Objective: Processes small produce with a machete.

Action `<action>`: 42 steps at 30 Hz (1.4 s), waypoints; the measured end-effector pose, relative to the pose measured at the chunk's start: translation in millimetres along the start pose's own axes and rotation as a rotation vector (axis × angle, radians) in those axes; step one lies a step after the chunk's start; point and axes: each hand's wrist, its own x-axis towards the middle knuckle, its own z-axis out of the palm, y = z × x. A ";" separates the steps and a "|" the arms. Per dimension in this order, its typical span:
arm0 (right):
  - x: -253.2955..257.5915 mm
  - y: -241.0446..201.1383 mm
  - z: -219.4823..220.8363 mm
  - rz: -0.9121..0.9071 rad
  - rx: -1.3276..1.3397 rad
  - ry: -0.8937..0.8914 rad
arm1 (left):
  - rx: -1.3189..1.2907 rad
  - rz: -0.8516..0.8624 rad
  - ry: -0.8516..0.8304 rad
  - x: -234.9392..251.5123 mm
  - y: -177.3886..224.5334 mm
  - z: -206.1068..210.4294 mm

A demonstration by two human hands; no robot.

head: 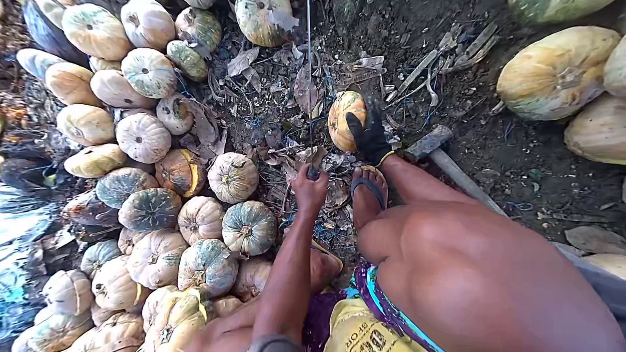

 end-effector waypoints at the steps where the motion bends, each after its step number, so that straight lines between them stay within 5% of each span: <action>1: -2.9 -1.7 3.7 -0.021 0.028 0.017 | -0.004 -0.036 -0.010 7.3 -3.6 19.9; 5: -10.6 -9.5 15.6 -0.024 0.057 0.076 | 0.090 -0.119 -0.085 18.8 -19.7 58.7; 10: -13.6 -12.1 22.6 0.058 0.149 0.076 | 0.078 0.077 -0.010 29.4 -31.3 56.9; 15: -16.1 -19.2 12.9 0.076 0.109 -0.005 | 0.210 -0.195 -0.216 55.7 -50.8 65.6; 22: 19.9 -27.8 21.0 0.129 0.270 0.045 | -0.042 0.002 0.009 20.6 -26.2 62.0; 34: 16.3 -20.8 34.7 -0.027 0.213 0.013 | -0.044 0.119 0.088 -20.7 -9.1 52.1; 39: 11.1 -63.3 1.2 0.218 0.150 -0.172 | 0.159 -0.109 -0.110 -2.1 -14.3 68.1; 42: 16.0 -31.5 16.0 0.054 0.053 -0.028 | 0.200 -0.115 -0.099 -4.8 -13.9 70.1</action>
